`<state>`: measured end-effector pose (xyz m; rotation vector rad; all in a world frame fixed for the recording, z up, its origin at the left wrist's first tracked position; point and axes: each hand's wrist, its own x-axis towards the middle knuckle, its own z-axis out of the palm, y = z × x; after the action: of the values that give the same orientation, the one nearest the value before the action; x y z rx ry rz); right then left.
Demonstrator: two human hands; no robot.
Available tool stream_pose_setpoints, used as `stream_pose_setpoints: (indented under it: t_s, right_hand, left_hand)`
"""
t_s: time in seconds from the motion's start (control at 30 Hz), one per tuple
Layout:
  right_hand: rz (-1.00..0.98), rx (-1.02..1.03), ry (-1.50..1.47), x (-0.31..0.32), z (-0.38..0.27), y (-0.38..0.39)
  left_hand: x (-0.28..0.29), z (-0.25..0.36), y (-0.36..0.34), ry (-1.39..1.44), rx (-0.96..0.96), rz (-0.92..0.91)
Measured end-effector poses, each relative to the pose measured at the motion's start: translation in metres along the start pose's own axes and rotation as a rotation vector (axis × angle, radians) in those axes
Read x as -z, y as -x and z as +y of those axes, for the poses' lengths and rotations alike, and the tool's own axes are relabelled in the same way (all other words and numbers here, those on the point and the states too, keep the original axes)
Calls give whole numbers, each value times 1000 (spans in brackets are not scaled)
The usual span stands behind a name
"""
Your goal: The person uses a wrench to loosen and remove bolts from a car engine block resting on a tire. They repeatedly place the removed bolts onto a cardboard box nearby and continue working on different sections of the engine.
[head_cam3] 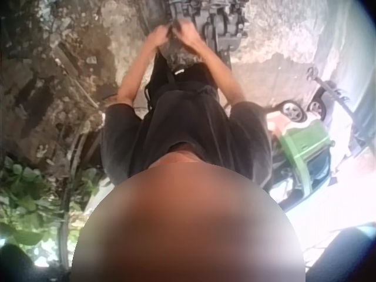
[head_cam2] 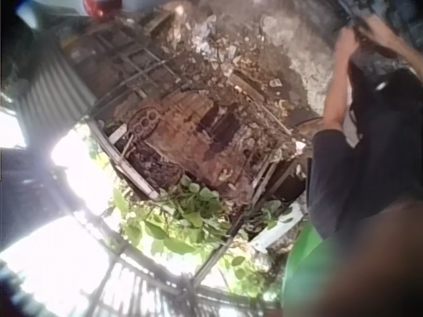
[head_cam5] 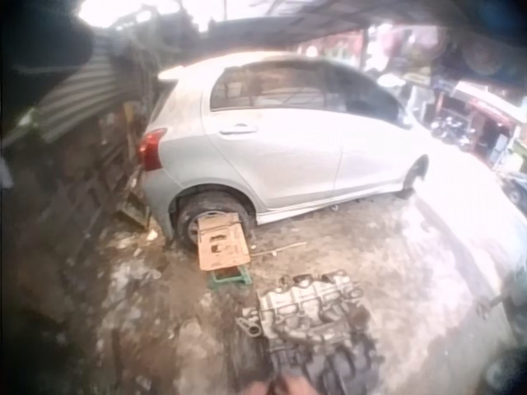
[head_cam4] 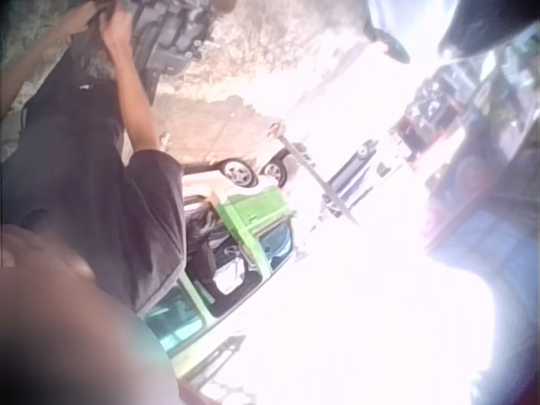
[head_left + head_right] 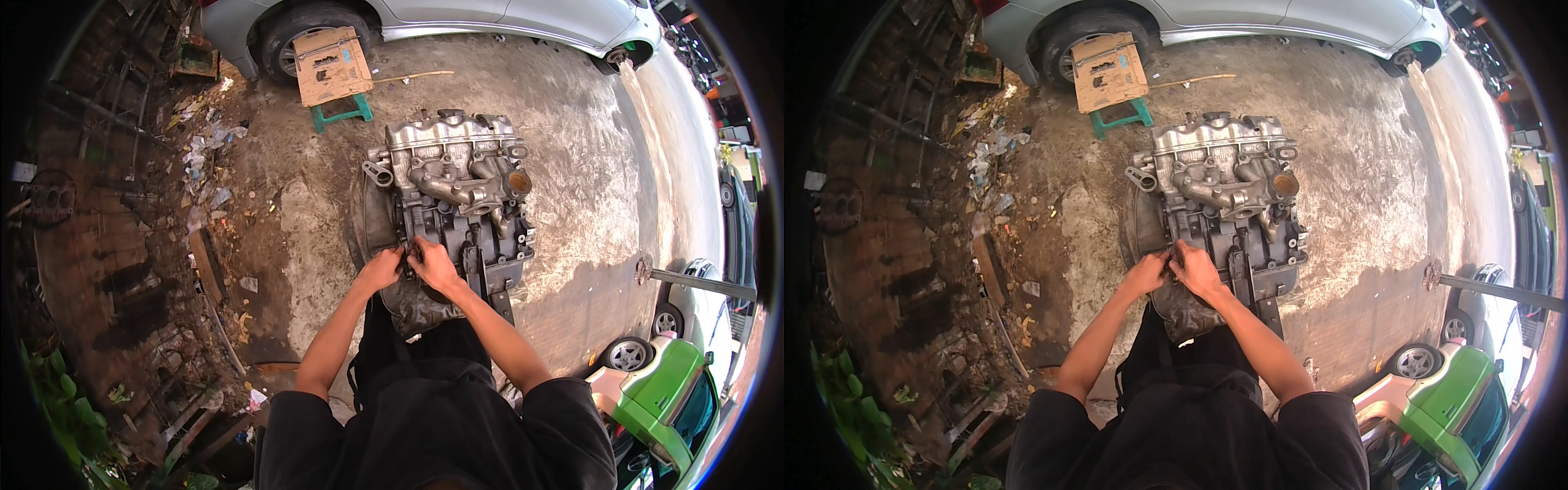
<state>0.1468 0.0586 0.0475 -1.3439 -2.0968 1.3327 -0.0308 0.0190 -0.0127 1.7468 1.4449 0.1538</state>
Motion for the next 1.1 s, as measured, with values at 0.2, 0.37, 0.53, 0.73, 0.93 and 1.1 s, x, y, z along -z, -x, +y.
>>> stream_pose_setpoints:
  t_s: [0.2, 0.37, 0.53, 0.73, 0.93, 1.1]
  right_hand:
    - [2, 59, -1, -4, -1, -9]
    - [-12, 11, -13, -4, -1, 5]
    - [3, -14, -11, -7, 2, 6]
    - [-13, -3, -19, -11, 5, -4]
    - [8, -9, -32, -13, 1, -8]
    - [52, 49, -9, -9, -3, 6]
  left_hand:
    - [14, -3, -15, -8, 110, -217]
    - [8, -3, -4, 108, -56, -22]
    - [1, -7, 4, 186, -47, 30]
    - [3, -10, -2, 358, 107, -91]
    - [11, 3, 4, 150, 103, -2]
    - [-7, 2, 16, -1, -17, 175]
